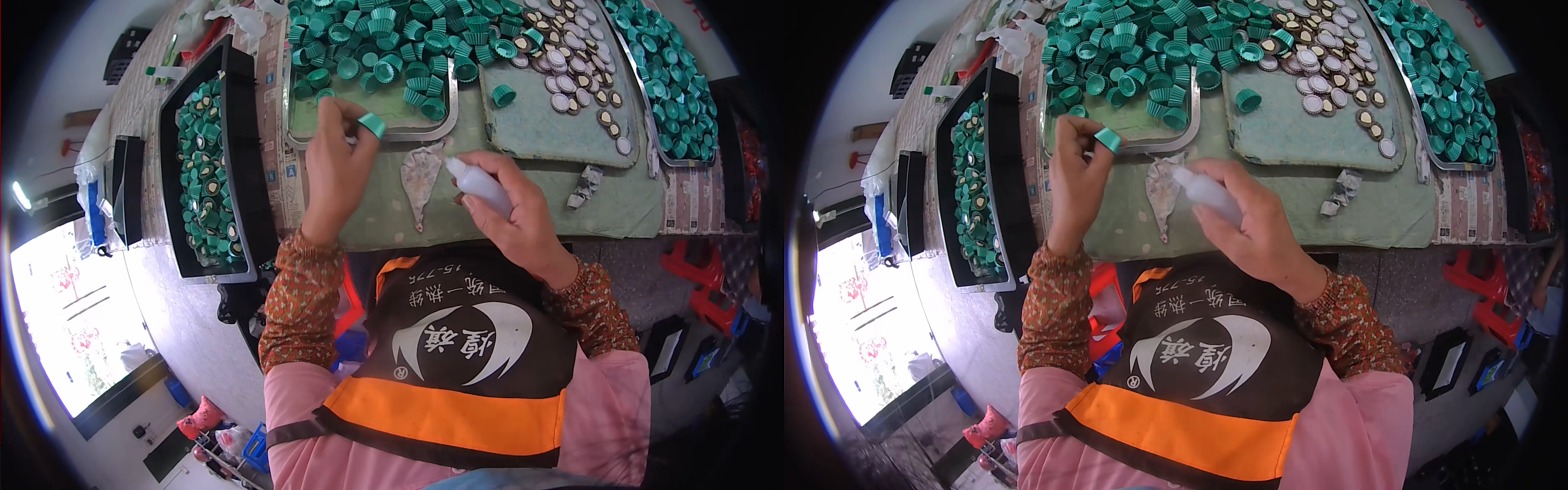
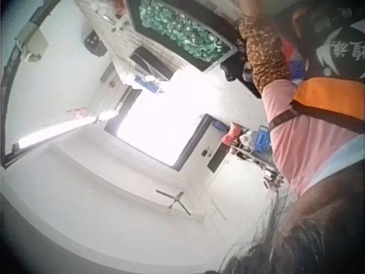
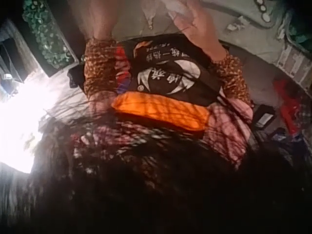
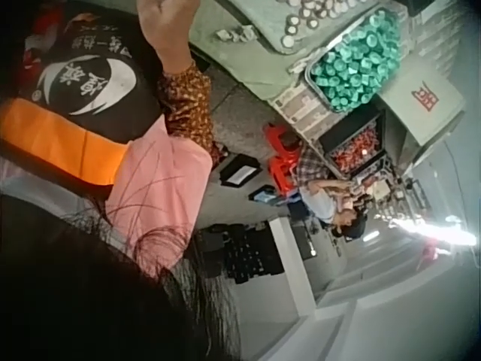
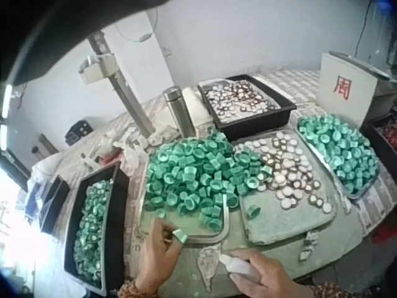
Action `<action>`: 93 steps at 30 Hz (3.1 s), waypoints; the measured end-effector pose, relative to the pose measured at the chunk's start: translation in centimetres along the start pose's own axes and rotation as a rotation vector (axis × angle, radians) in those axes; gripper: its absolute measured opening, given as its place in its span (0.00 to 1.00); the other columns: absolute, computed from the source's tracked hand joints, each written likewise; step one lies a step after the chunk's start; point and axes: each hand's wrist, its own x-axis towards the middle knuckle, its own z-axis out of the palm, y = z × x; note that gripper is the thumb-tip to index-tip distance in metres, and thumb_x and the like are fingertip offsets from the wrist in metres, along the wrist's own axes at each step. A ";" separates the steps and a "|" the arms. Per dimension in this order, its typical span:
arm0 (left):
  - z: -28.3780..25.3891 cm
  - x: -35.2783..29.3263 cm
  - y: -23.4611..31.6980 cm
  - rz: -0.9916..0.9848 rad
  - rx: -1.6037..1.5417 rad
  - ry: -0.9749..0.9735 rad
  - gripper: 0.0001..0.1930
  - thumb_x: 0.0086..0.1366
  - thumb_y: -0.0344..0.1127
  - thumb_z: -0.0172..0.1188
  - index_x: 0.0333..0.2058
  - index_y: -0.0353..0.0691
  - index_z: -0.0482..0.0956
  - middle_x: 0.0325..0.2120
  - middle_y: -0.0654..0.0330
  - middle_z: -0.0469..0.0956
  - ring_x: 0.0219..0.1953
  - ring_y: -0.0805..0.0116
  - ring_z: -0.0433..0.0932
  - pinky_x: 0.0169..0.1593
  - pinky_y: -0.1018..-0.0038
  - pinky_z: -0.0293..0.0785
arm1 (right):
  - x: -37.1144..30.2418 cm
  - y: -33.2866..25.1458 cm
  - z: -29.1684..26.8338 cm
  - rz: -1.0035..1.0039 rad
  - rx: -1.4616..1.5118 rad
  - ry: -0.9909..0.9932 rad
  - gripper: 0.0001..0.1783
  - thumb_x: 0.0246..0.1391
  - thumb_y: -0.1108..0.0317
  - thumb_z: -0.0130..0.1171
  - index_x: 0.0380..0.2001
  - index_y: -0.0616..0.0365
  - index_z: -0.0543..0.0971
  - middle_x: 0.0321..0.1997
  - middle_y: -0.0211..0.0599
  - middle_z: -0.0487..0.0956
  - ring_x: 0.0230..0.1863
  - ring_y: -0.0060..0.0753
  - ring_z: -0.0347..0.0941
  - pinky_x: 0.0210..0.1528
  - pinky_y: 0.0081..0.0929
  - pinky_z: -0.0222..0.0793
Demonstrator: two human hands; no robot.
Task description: The person glues small green plastic caps onto toy components with a glue bottle.
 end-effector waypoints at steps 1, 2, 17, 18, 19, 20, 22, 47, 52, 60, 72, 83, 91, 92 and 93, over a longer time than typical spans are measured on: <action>-0.1 -1.3 1.5 -0.052 -0.142 -0.087 0.09 0.66 0.26 0.60 0.44 0.38 0.72 0.31 0.54 0.81 0.31 0.57 0.83 0.34 0.65 0.75 | 0.0 -0.6 0.0 0.159 0.275 0.013 0.24 0.60 0.73 0.63 0.59 0.60 0.73 0.49 0.37 0.78 0.47 0.26 0.76 0.49 0.27 0.73; -0.1 -2.1 2.2 -0.065 -0.147 -0.095 0.09 0.66 0.26 0.60 0.44 0.38 0.72 0.31 0.54 0.81 0.31 0.57 0.83 0.34 0.65 0.75 | 0.7 -0.9 0.1 0.175 0.275 0.012 0.24 0.60 0.73 0.63 0.59 0.60 0.73 0.49 0.37 0.78 0.47 0.26 0.76 0.49 0.27 0.73; 1.0 -9.4 3.4 -0.686 -1.180 -0.550 0.15 0.77 0.41 0.54 0.54 0.38 0.67 0.39 0.51 0.81 0.36 0.63 0.85 0.36 0.74 0.84 | 0.8 -0.1 0.9 -0.021 -0.059 0.076 0.24 0.55 0.79 0.63 0.56 0.60 0.74 0.50 0.36 0.79 0.49 0.27 0.77 0.51 0.27 0.74; 1.1 -9.2 3.1 -0.772 -1.302 -0.612 0.18 0.78 0.45 0.53 0.54 0.38 0.66 0.39 0.50 0.81 0.37 0.63 0.85 0.37 0.72 0.86 | 0.8 -0.3 0.8 -0.081 -0.103 0.027 0.25 0.54 0.79 0.64 0.56 0.60 0.75 0.49 0.38 0.80 0.47 0.31 0.79 0.50 0.28 0.74; 1.2 -9.3 2.7 -0.776 -1.302 -0.611 0.18 0.78 0.45 0.53 0.54 0.38 0.66 0.39 0.50 0.81 0.37 0.63 0.85 0.37 0.72 0.86 | 0.8 -0.6 0.6 -0.143 -0.144 -0.022 0.25 0.52 0.80 0.64 0.55 0.60 0.75 0.48 0.41 0.81 0.45 0.34 0.81 0.48 0.29 0.75; 1.4 -9.5 2.0 -0.791 -1.332 -0.705 0.21 0.78 0.48 0.53 0.56 0.37 0.66 0.40 0.49 0.81 0.38 0.62 0.85 0.38 0.71 0.86 | 0.9 -1.0 0.5 -0.141 -0.142 -0.024 0.25 0.52 0.80 0.64 0.55 0.60 0.75 0.48 0.41 0.81 0.45 0.34 0.81 0.48 0.29 0.75; 1.8 -10.1 0.9 -0.806 -1.361 -0.802 0.24 0.77 0.51 0.53 0.58 0.36 0.65 0.41 0.48 0.81 0.39 0.62 0.86 0.39 0.71 0.87 | 1.0 -1.6 0.4 -0.241 -0.172 -0.138 0.24 0.52 0.78 0.64 0.53 0.56 0.75 0.42 0.46 0.81 0.40 0.56 0.81 0.41 0.40 0.76; 0.8 -12.4 -0.2 -0.705 -1.650 -0.608 0.31 0.77 0.39 0.55 0.72 0.37 0.57 0.58 0.46 0.74 0.49 0.64 0.80 0.51 0.66 0.86 | -3.0 -2.4 -0.4 -0.282 -0.258 -0.150 0.19 0.49 0.73 0.73 0.45 0.57 0.79 0.33 0.38 0.83 0.29 0.41 0.81 0.31 0.33 0.74; 0.7 -12.6 -0.2 -0.721 -1.629 -0.609 0.30 0.76 0.36 0.56 0.72 0.38 0.58 0.60 0.45 0.73 0.49 0.64 0.81 0.52 0.66 0.85 | -3.1 -2.4 0.0 -0.344 -0.282 -0.119 0.17 0.50 0.73 0.73 0.44 0.57 0.80 0.31 0.38 0.82 0.27 0.42 0.80 0.29 0.34 0.73; 0.6 -12.8 0.0 -0.727 -1.603 -0.602 0.28 0.76 0.35 0.56 0.70 0.38 0.60 0.61 0.45 0.72 0.50 0.64 0.81 0.52 0.67 0.85 | -3.1 -2.5 0.2 -0.328 -0.323 -0.140 0.16 0.51 0.69 0.72 0.42 0.56 0.78 0.31 0.38 0.81 0.29 0.47 0.80 0.31 0.40 0.75; 0.9 -13.3 0.1 -0.729 -1.574 -0.573 0.24 0.77 0.39 0.55 0.66 0.36 0.64 0.54 0.48 0.77 0.48 0.65 0.81 0.50 0.67 0.85 | -3.0 -2.2 -0.1 -0.283 -0.225 -0.162 0.17 0.52 0.72 0.73 0.44 0.58 0.79 0.33 0.42 0.83 0.28 0.43 0.81 0.31 0.33 0.75; -1.2 -12.3 1.7 -0.662 -1.077 -0.345 0.17 0.76 0.34 0.54 0.59 0.35 0.68 0.48 0.51 0.78 0.47 0.67 0.80 0.48 0.69 0.86 | -2.1 0.4 -0.8 0.062 0.030 -0.012 0.13 0.64 0.65 0.66 0.46 0.60 0.77 0.33 0.35 0.80 0.34 0.18 0.76 0.37 0.24 0.72; -1.3 -11.8 1.7 -0.473 -0.892 -0.241 0.21 0.67 0.15 0.55 0.57 0.39 0.69 0.58 0.57 0.74 0.53 0.74 0.74 0.53 0.73 0.83 | -1.1 1.1 -0.6 0.031 -0.173 -0.039 0.15 0.64 0.65 0.64 0.48 0.61 0.77 0.39 0.44 0.82 0.35 0.42 0.81 0.39 0.33 0.74; -1.3 -11.8 1.7 -0.472 -0.892 -0.242 0.21 0.67 0.15 0.55 0.57 0.39 0.69 0.58 0.57 0.74 0.53 0.74 0.74 0.53 0.73 0.83 | -1.0 1.2 -0.7 0.033 -0.222 -0.071 0.16 0.64 0.65 0.64 0.50 0.61 0.77 0.42 0.45 0.81 0.39 0.42 0.80 0.43 0.33 0.74; -1.2 -11.7 1.7 -0.455 -0.899 -0.237 0.21 0.67 0.15 0.55 0.56 0.40 0.69 0.58 0.57 0.74 0.53 0.74 0.74 0.53 0.73 0.83 | -0.9 1.3 -0.7 0.035 -0.271 -0.104 0.17 0.65 0.65 0.63 0.53 0.61 0.77 0.45 0.46 0.81 0.44 0.41 0.80 0.47 0.32 0.74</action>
